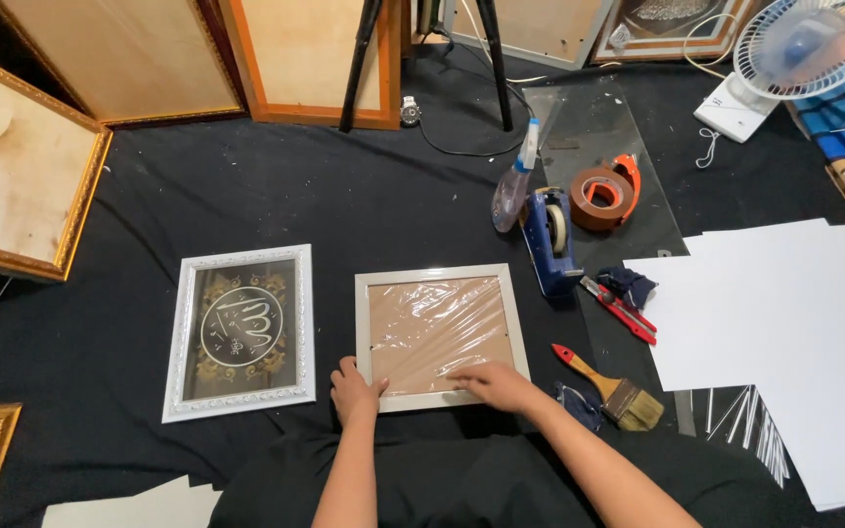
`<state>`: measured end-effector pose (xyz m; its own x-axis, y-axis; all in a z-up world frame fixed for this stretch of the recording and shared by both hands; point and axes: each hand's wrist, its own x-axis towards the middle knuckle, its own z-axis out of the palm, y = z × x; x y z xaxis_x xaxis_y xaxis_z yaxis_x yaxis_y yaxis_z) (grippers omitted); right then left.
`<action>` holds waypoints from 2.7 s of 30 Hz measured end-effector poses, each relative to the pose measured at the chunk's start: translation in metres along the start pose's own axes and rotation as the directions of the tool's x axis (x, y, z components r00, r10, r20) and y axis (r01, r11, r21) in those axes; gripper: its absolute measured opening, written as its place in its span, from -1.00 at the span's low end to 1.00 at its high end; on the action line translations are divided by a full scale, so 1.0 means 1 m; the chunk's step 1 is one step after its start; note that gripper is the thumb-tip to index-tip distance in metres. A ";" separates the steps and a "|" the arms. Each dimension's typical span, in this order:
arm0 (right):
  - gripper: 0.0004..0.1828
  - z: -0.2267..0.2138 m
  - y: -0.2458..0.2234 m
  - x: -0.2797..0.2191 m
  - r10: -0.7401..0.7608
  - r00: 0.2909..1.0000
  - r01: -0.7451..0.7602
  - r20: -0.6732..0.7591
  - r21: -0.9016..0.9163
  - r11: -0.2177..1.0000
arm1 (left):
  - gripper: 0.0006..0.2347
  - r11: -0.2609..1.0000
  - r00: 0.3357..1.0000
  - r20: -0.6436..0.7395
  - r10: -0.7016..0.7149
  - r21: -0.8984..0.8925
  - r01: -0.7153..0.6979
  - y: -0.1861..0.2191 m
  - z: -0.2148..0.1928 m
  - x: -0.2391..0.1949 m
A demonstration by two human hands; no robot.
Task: The person cleans the glass of a picture frame, places a white backing sheet inside, and then covers the back with a cardboard sheet. They secure the cardboard using a plastic wrap and tape, smoothing it down with a utility knife.
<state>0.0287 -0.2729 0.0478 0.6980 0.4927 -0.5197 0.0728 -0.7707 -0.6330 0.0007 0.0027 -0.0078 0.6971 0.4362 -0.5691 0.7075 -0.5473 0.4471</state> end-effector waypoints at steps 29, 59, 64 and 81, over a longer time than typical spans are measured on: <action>-0.77 -0.175 0.112 0.037 0.713 0.522 -0.098 -0.469 0.797 0.596 | -0.49 0.998 0.998 0.014 -0.056 0.018 0.056 -0.010 0.015 0.022; -0.38 -0.123 0.158 0.029 0.704 0.593 0.200 -0.390 0.919 0.341 | -0.50 0.998 0.998 0.023 -0.063 0.021 0.063 -0.008 0.011 0.019; -0.42 -0.121 0.161 0.032 0.679 0.594 0.253 -0.430 0.902 0.350 | -0.50 0.997 0.997 0.032 -0.072 0.013 0.072 -0.004 0.008 0.015; -0.78 -0.115 0.186 0.037 0.426 0.472 -0.177 -0.772 0.390 0.904 | -0.51 0.997 0.997 0.029 -0.071 0.017 0.071 -0.004 0.008 0.014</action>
<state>0.1502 -0.4446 -0.0231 0.9103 -0.4076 -0.0720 -0.3360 -0.6261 -0.7036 0.0070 0.0053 -0.0231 0.6412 0.4534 -0.6191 0.7530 -0.5271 0.3938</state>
